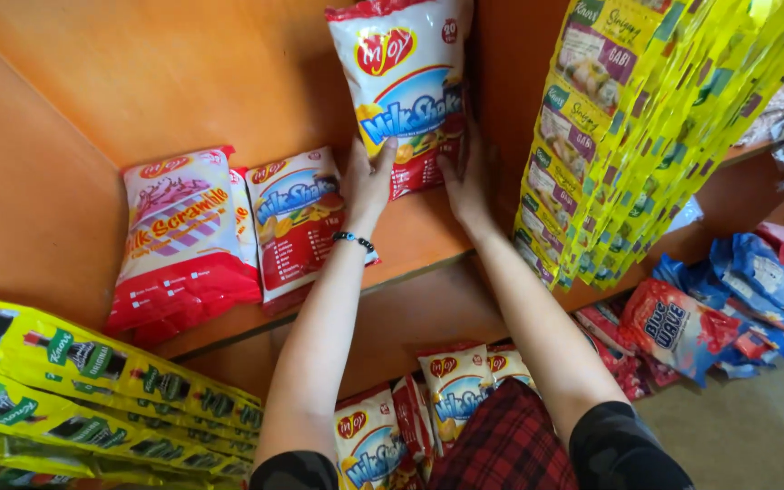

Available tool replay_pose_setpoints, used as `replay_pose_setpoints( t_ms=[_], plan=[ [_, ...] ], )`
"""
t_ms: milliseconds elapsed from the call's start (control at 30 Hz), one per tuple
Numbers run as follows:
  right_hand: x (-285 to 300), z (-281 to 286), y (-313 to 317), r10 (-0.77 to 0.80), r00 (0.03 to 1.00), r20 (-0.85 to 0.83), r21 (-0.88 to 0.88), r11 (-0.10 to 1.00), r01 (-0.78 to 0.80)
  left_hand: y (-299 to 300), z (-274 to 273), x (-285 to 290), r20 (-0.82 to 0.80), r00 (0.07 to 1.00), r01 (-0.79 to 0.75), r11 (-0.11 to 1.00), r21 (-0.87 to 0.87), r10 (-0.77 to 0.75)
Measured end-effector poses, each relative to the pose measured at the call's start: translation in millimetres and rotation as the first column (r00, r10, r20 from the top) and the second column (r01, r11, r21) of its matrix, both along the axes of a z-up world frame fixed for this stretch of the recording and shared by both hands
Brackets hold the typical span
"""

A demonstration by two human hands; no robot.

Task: Stocking bags of powdered drink mix onto a retail shelf.

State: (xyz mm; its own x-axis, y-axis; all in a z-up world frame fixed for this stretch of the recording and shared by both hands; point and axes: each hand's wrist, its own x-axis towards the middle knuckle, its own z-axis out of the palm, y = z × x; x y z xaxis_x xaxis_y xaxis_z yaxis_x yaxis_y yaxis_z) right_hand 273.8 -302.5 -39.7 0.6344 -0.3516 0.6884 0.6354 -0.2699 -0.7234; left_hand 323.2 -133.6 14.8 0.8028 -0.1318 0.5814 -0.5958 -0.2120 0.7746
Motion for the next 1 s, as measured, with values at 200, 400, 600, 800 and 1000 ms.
replay_pose_setpoints(
  t_ms=[200,400,600,800,1000],
  plan=[
    [2.9,-17.1,3.0,-0.212,0.974,-0.085,-0.125,0.972,0.201,-36.4,-23.2,21.8,-0.104,0.976,0.135,0.907,-0.399,-0.191],
    [9.2,-23.4,0.3,-0.289,0.932,-0.216,-0.306,0.927,0.217,-80.4,-22.8,47.8,0.004,1.0,0.017,0.926,-0.378,-0.016],
    [26.9,-37.9,-9.6,-0.484,0.868,-0.109,-0.49,0.786,0.377,-120.8,-43.0,89.6,0.129,0.992,0.032,0.929,-0.368,0.017],
    [22.8,-23.9,-11.7,-0.405,0.869,-0.285,-0.342,0.89,0.303,-131.5,-40.4,70.6,0.168,0.931,-0.239,0.889,-0.392,0.324],
    [21.0,-27.1,-12.0,-0.452,0.835,-0.313,-0.419,0.855,0.306,-130.9,-53.4,95.9,0.194,0.922,-0.246,0.894,-0.375,0.335]
  ],
)
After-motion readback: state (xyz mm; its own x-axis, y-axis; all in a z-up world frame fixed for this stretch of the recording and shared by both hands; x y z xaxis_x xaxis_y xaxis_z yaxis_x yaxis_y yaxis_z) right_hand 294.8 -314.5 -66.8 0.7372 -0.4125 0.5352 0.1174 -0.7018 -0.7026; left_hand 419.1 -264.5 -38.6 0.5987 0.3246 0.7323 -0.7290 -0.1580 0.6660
